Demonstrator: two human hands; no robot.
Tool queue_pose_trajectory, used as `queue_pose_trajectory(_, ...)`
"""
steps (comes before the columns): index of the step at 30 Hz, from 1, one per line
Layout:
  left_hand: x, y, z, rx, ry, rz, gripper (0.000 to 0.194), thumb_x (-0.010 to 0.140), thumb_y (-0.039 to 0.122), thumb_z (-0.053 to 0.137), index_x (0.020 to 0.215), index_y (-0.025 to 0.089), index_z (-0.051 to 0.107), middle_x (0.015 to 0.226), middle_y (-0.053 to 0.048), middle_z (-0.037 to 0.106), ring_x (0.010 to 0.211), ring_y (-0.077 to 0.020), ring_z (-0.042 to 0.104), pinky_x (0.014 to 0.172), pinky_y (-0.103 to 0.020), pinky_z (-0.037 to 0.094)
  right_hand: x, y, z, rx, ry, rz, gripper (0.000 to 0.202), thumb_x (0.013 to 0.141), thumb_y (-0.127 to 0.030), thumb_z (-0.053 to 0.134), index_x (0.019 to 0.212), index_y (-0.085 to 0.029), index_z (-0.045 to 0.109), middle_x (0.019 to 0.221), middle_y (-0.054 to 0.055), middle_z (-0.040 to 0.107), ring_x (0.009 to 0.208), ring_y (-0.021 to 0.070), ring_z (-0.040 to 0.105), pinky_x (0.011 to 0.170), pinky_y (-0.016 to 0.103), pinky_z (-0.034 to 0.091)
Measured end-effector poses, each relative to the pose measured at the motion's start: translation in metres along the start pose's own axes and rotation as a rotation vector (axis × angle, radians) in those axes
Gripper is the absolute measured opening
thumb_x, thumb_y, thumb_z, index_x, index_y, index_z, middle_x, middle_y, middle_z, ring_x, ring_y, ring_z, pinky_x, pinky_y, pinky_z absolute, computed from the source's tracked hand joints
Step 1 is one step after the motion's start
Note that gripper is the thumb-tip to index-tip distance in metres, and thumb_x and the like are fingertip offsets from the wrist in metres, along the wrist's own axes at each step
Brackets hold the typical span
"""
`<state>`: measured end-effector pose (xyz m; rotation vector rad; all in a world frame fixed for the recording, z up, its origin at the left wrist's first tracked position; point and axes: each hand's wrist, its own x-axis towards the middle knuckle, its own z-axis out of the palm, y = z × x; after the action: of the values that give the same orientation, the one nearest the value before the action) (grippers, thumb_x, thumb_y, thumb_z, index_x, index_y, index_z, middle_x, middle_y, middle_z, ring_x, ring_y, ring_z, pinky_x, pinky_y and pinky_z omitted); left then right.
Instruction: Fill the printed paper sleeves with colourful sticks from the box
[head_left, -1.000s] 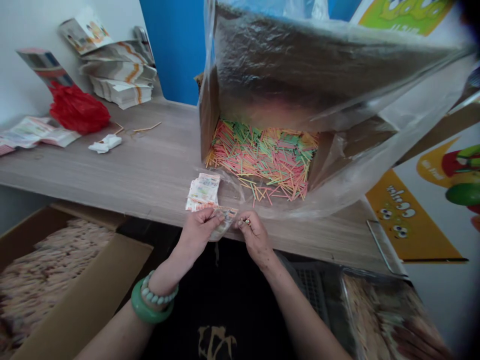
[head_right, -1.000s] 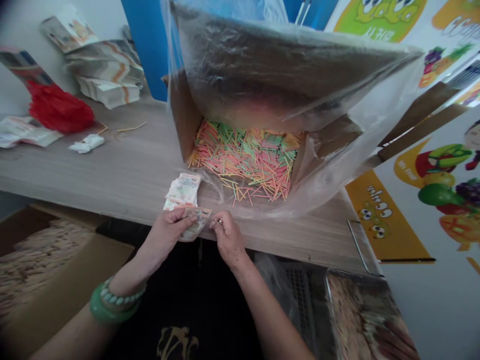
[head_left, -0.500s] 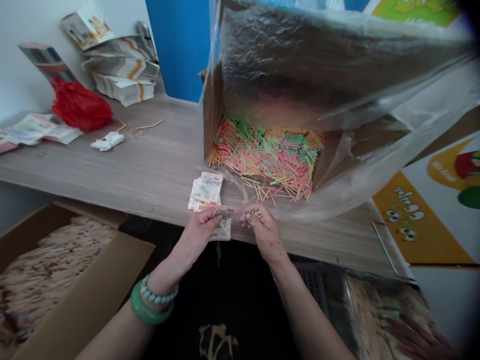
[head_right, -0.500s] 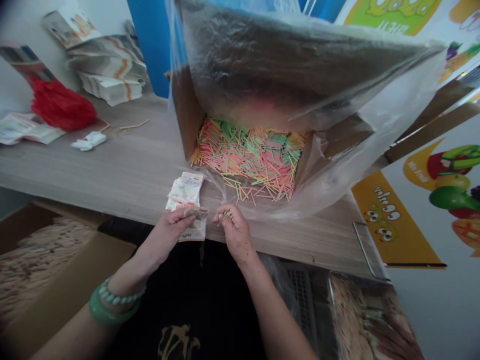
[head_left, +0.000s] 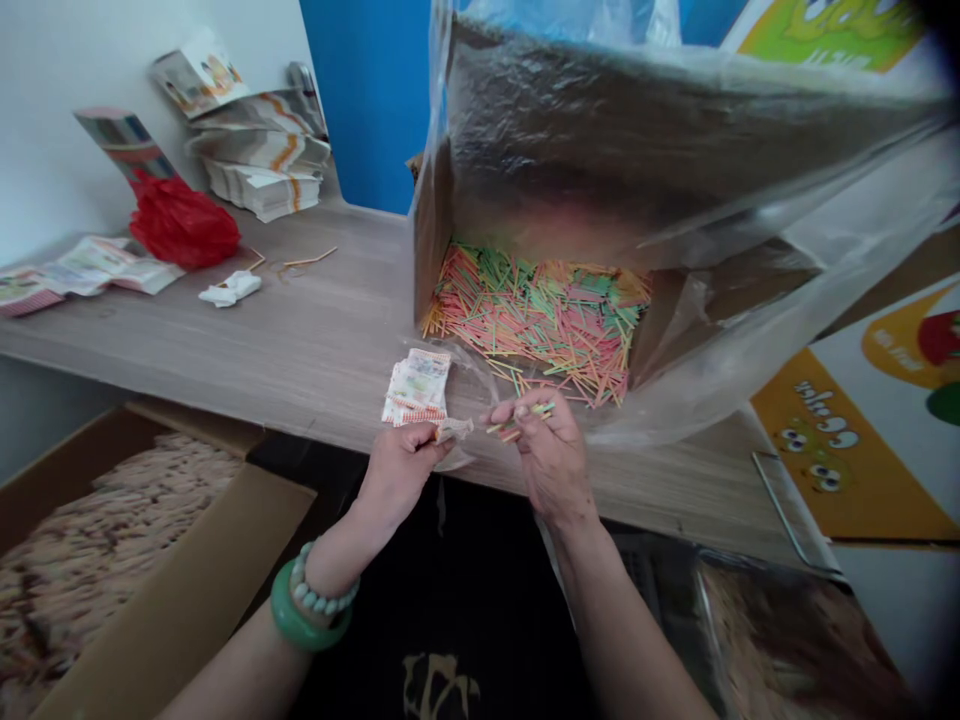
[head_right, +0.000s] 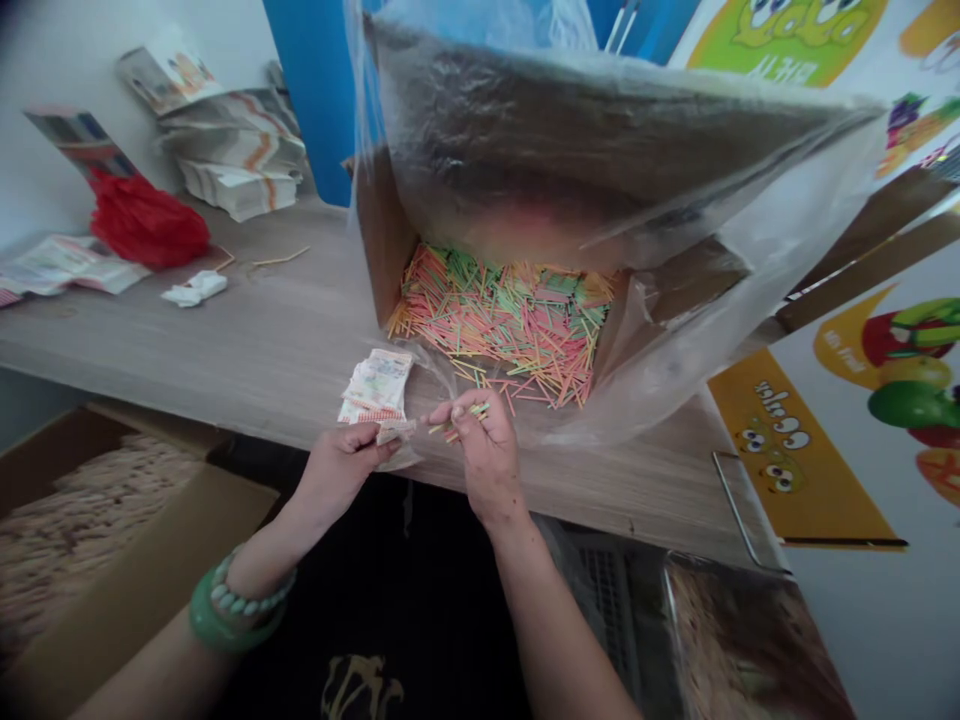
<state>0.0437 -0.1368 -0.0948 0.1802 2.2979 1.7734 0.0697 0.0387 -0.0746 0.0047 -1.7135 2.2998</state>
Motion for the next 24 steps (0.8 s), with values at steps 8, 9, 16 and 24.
queue_pose_trajectory(8,-0.001,0.005,0.004,-0.043,-0.039,-0.06,0.035,0.071,0.045,0.071,0.054,0.018,0.056,0.056,0.003,0.048,0.058,-0.0122,0.041,0.056,-0.025,0.033,0.008,-0.016,0.052,0.192,0.015,-0.092,0.016,0.092,-0.036,0.06,0.087,-0.024,0.049,0.075,-0.003,0.07,0.08,0.0184,0.071,0.087,0.04,0.053)
queue_pose_trajectory(9,0.0,0.007,0.004,-0.08,-0.04,-0.067,0.036,0.069,0.046,0.073,0.054,0.018,0.056,0.056,0.002,0.048,0.058,-0.0125,0.042,0.056,-0.025,0.033,0.008,-0.012,0.055,0.175,0.025,-0.103,0.016,0.092,-0.035,0.059,0.087,-0.024,0.049,0.076,-0.003,0.07,0.082,0.0187,0.071,0.088,0.041,0.053)
queue_pose_trajectory(16,-0.002,0.019,-0.004,-0.253,-0.173,-0.15,0.03,0.064,0.043,0.077,0.057,0.017,0.063,0.051,0.004,0.045,0.049,-0.0089,0.034,0.048,-0.024,0.027,0.004,0.01,0.05,-0.021,0.064,-0.066,0.013,0.093,-0.035,0.053,0.089,-0.026,0.044,0.078,-0.001,0.07,0.093,0.0211,0.071,0.09,0.043,0.053)
queue_pose_trajectory(24,-0.002,0.017,0.0,-0.332,-0.172,-0.232,0.028,0.064,0.042,0.076,0.061,0.017,0.063,0.054,0.004,0.05,0.045,-0.0084,0.038,0.044,-0.024,0.031,0.003,0.007,0.039,-0.024,-0.027,-0.071,0.01,0.092,-0.031,0.055,0.086,-0.025,0.049,0.071,-0.002,0.068,0.096,0.021,0.07,0.094,0.043,0.05)
